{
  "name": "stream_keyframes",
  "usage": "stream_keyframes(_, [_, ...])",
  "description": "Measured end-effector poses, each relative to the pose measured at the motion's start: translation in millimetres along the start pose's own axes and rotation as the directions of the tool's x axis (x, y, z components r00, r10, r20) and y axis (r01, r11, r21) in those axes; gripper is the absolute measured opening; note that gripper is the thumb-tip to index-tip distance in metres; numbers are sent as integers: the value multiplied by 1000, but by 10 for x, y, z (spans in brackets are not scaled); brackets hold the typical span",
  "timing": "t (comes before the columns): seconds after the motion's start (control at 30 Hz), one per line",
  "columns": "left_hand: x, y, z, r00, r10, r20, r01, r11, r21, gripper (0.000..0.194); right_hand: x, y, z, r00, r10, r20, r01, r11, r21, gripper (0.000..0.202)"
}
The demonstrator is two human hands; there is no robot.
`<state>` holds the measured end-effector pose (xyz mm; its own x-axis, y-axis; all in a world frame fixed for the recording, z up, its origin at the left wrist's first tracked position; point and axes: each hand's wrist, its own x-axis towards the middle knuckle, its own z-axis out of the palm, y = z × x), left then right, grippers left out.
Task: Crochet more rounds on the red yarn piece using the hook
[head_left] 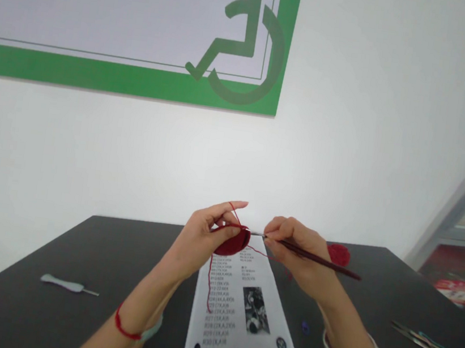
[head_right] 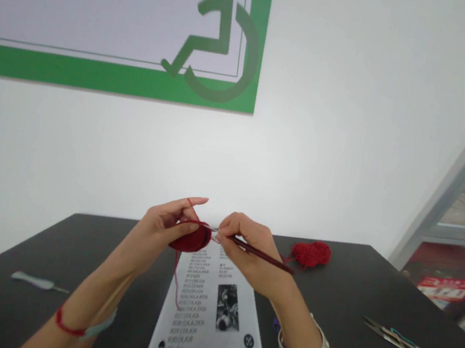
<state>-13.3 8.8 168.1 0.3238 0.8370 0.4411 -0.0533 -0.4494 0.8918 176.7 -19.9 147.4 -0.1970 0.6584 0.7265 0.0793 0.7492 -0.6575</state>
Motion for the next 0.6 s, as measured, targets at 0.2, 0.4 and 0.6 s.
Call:
stream_keyframes(0.2, [-3, -69, 85, 998, -65, 26, 68, 983, -172, 51, 100, 244, 212, 987, 156, -38, -119, 869, 479, 15])
stream_keyframes(0.4, [5, -106, 180, 978, -204, 33, 197, 874, -445, 57, -27, 467, 408, 905, -375, -202, 303, 900, -314, 15])
stream_keyframes(0.6, [35, -121, 69, 963, -238, 125, 268, 816, -512, 51, 25, 422, 275, 981, -94, -173, 110, 990, 87, 8])
